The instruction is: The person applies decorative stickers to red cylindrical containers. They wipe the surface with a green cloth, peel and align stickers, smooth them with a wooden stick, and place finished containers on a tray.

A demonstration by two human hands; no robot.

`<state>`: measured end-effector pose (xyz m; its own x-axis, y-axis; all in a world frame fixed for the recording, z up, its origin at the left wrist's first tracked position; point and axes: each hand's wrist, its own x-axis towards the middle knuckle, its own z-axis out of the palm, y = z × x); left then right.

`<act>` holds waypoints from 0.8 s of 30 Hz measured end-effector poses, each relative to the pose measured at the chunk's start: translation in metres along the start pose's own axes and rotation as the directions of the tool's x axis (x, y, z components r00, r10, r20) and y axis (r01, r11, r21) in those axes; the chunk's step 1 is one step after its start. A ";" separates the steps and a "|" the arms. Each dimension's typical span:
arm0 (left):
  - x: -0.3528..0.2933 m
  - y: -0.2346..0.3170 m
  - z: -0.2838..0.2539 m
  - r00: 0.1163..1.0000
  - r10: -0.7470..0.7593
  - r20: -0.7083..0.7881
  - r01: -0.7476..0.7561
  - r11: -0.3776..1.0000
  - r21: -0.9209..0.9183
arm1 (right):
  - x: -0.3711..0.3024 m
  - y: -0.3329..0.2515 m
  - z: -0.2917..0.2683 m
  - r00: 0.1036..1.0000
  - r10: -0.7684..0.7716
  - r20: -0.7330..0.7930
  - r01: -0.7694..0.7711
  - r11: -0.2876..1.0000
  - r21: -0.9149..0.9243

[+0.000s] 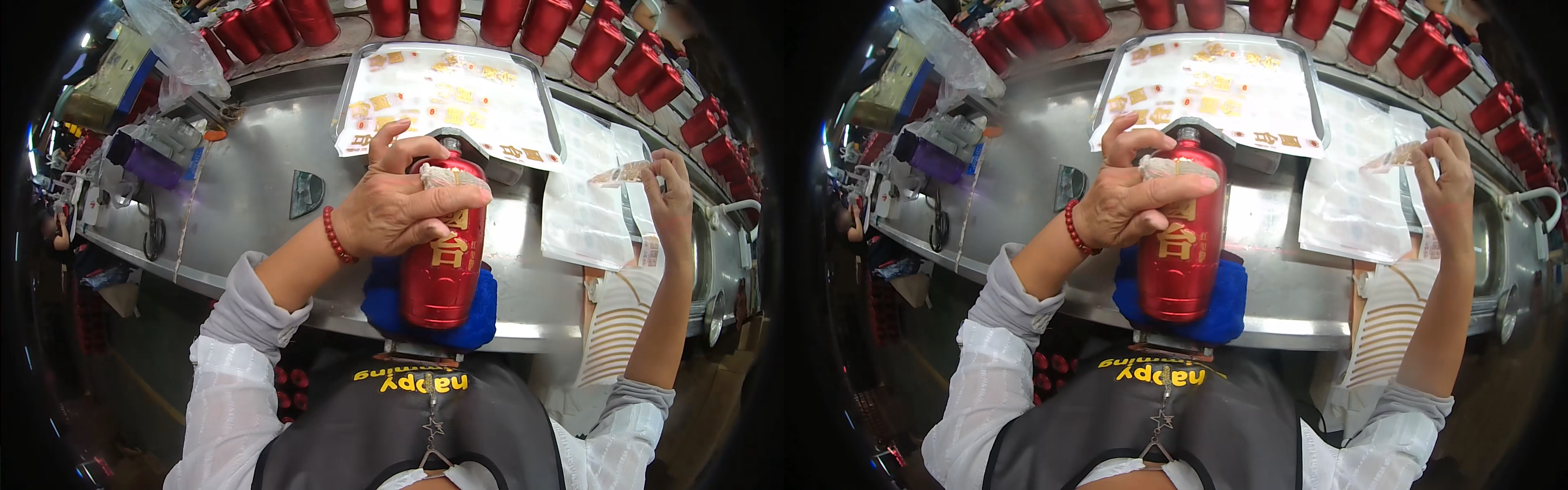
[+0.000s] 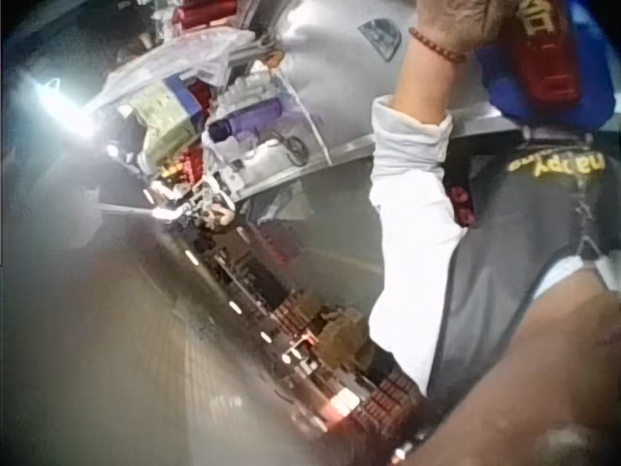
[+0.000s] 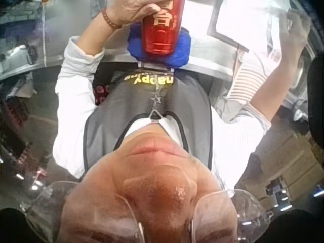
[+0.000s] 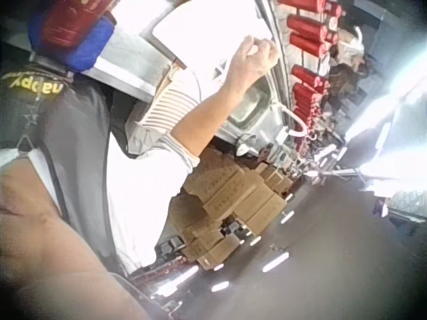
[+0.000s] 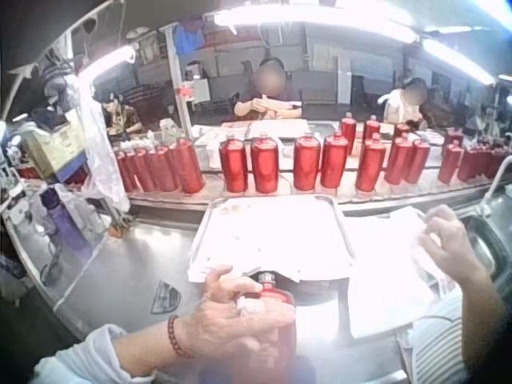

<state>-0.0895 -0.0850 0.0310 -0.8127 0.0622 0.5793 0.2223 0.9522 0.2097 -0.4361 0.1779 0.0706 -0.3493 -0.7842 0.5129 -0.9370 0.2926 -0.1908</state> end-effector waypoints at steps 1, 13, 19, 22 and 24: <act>-0.001 0.002 0.000 1.000 -0.001 0.007 0.001 1.000 -0.001 | -0.002 -0.019 -0.007 1.000 0.017 0.013 -0.017 0.999 0.034; -0.015 0.023 0.004 0.999 0.050 0.006 -0.051 0.998 0.035 | -0.015 -0.122 -0.052 0.989 -0.143 0.031 0.133 0.968 0.214; 0.018 0.026 -0.017 0.988 -0.144 -0.050 0.132 0.972 -0.193 | -0.003 -0.174 -0.076 0.926 -0.376 0.009 0.360 0.894 0.267; 0.027 0.056 -0.023 0.972 -0.216 0.096 0.229 0.754 -0.616 | 0.009 -0.208 -0.083 0.846 -0.526 -0.081 0.521 0.787 0.330; 0.021 0.061 -0.030 0.941 -0.234 0.243 0.331 0.504 -0.798 | 0.020 -0.227 -0.081 0.817 -0.544 -0.193 0.567 0.697 0.438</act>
<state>-0.0769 -0.0345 0.0800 -0.9478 -0.0919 0.3052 0.2727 0.2622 0.9257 -0.2307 0.1402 0.1918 0.2242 -0.6944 0.6838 -0.8518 -0.4805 -0.2086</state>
